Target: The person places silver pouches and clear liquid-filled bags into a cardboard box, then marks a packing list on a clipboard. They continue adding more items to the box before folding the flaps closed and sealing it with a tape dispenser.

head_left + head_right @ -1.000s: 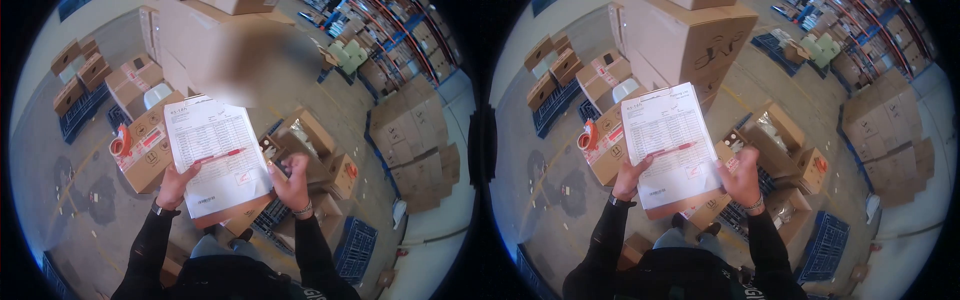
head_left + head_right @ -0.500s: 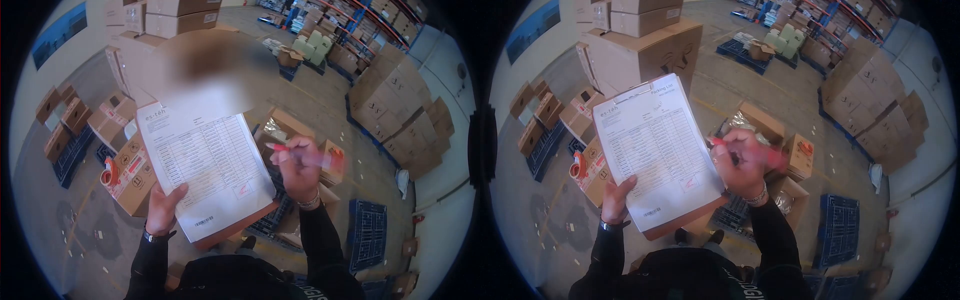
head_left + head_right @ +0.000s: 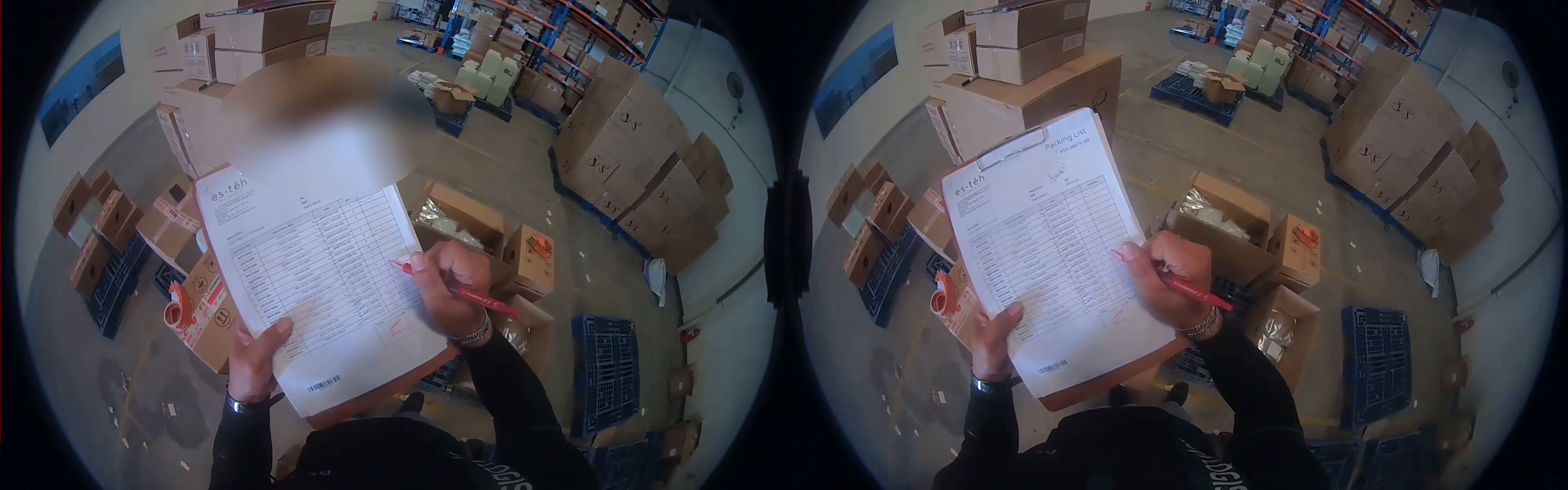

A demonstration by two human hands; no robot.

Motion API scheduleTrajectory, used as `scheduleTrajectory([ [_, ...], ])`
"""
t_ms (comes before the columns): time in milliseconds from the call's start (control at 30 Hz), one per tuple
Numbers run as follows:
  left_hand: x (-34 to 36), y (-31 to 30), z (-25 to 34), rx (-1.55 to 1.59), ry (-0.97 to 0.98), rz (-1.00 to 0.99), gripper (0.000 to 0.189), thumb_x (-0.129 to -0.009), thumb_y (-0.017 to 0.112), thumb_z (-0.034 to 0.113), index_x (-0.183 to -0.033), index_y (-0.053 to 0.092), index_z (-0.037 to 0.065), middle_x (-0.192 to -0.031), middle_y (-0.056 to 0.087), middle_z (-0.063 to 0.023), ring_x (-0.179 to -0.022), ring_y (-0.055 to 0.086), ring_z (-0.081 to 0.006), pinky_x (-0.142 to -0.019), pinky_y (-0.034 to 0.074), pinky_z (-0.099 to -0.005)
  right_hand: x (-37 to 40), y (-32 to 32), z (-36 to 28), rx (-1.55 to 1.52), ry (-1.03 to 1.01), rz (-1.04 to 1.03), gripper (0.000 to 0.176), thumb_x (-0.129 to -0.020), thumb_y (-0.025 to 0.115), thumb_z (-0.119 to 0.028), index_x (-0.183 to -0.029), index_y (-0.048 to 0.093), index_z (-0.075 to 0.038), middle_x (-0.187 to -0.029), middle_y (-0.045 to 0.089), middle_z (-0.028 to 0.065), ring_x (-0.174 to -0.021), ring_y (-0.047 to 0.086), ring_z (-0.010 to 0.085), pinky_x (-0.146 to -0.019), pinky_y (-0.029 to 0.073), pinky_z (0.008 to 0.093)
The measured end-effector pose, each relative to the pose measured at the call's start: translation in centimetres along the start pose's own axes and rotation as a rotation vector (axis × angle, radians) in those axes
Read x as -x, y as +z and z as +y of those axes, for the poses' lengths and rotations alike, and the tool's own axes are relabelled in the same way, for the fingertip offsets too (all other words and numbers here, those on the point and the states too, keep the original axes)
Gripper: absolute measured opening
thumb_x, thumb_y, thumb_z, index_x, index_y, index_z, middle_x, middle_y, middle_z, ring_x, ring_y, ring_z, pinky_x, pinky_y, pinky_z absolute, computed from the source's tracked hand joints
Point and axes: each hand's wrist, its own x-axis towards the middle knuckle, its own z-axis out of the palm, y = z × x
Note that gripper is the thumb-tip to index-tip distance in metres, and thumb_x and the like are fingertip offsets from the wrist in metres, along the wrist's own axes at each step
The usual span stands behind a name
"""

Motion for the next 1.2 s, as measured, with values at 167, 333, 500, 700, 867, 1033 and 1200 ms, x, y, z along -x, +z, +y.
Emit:
scheduleTrajectory([
  [167,0.2,0.1,0.2,0.005,0.026,0.015,0.055,-0.09,0.066,0.004,-0.14,0.047,-0.007,-0.13,0.064,-0.0177,-0.114,0.064,-0.0235,-0.098,0.051,-0.0362,-0.1,0.4,0.0,0.118,-0.032,0.076,0.032,-0.089,0.073,-0.004,-0.065,0.052,-0.004,-0.055,0.053,0.0029,-0.049,0.046,0.0088,-0.046,0.038,0.0285],
  [333,0.6,1.0,1.0,-0.168,0.084,0.104,0.056,-0.092,0.064,0.004,-0.142,0.043,-0.008,-0.131,0.062,-0.0176,-0.115,0.063,-0.0231,-0.099,0.049,-0.0355,0.8,-1.8,-0.4,-0.061,0.026,0.412,0.023,-0.098,0.061,-0.008,-0.076,0.054,-0.003,-0.066,0.058,0.003,-0.057,0.05,0.0095,-0.054,0.043,0.0289],
  [500,0.0,-3.4,-0.6,-0.457,0.195,0.193,0.053,-0.094,0.063,0.008,-0.14,0.043,-0.01,-0.133,0.06,-0.0169,-0.116,0.06,-0.0223,-0.102,0.046,-0.0348,6.8,-12.8,6.3,0.247,0.114,0.583,0.023,-0.108,0.045,-0.018,-0.093,0.055,-0.003,-0.08,0.059,0.0041,-0.07,0.054,0.0111,-0.067,0.047,0.0287],
  [700,0.3,-5.5,-4.5,-0.705,0.117,0.289,0.052,-0.095,0.058,0.003,-0.142,0.041,-0.011,-0.136,0.058,-0.0194,-0.118,0.059,-0.024,-0.103,0.044,-0.0351,23.6,-25.0,13.4,0.417,0.827,0.648,0.024,-0.105,0.053,-0.024,-0.098,0.058,-0.002,-0.077,0.058,0.0051,-0.075,0.058,0.0169,-0.072,0.048,0.0348],
  [867,0.0,0.6,-9.4,-0.793,-0.093,0.258,0.051,-0.094,0.059,0.005,-0.14,0.044,-0.012,-0.135,0.059,-0.0198,-0.117,0.06,-0.0252,-0.103,0.045,-0.0357,42.5,-33.1,22.3,0.812,1.127,0.521,0.044,-0.093,0.065,-0.031,-0.126,0.062,-0.003,-0.085,0.067,0.0163,-0.08,0.065,0.0308,-0.075,0.052,0.0416],
  [1033,0.3,5.0,-17.8,-0.9,-0.219,0.155,0.052,-0.092,0.062,0.007,-0.138,0.046,-0.012,-0.134,0.06,-0.0193,-0.117,0.06,-0.0252,-0.102,0.045,-0.0352,52.6,-38.8,25.3,0.924,1.612,0.439,0.063,-0.091,0.061,-0.051,-0.128,0.066,-0.001,-0.106,0.07,0.0279,-0.101,0.069,0.0395,-0.085,0.053,0.0457],
  [1200,1.2,14.4,-27.7,-0.963,-0.46,0.061,0.044,-0.09,0.066,0.009,-0.128,0.056,-0.01,-0.122,0.068,-0.0165,-0.106,0.065,-0.0229,-0.094,0.05,-0.0339,70.9,-40.7,33.4,0.657,2.206,0.497,0.069,-0.09,0.057,-0.06,-0.124,0.065,0.0,-0.109,0.068,0.0272,-0.098,0.069,0.0421,-0.085,0.053,0.0488],
])
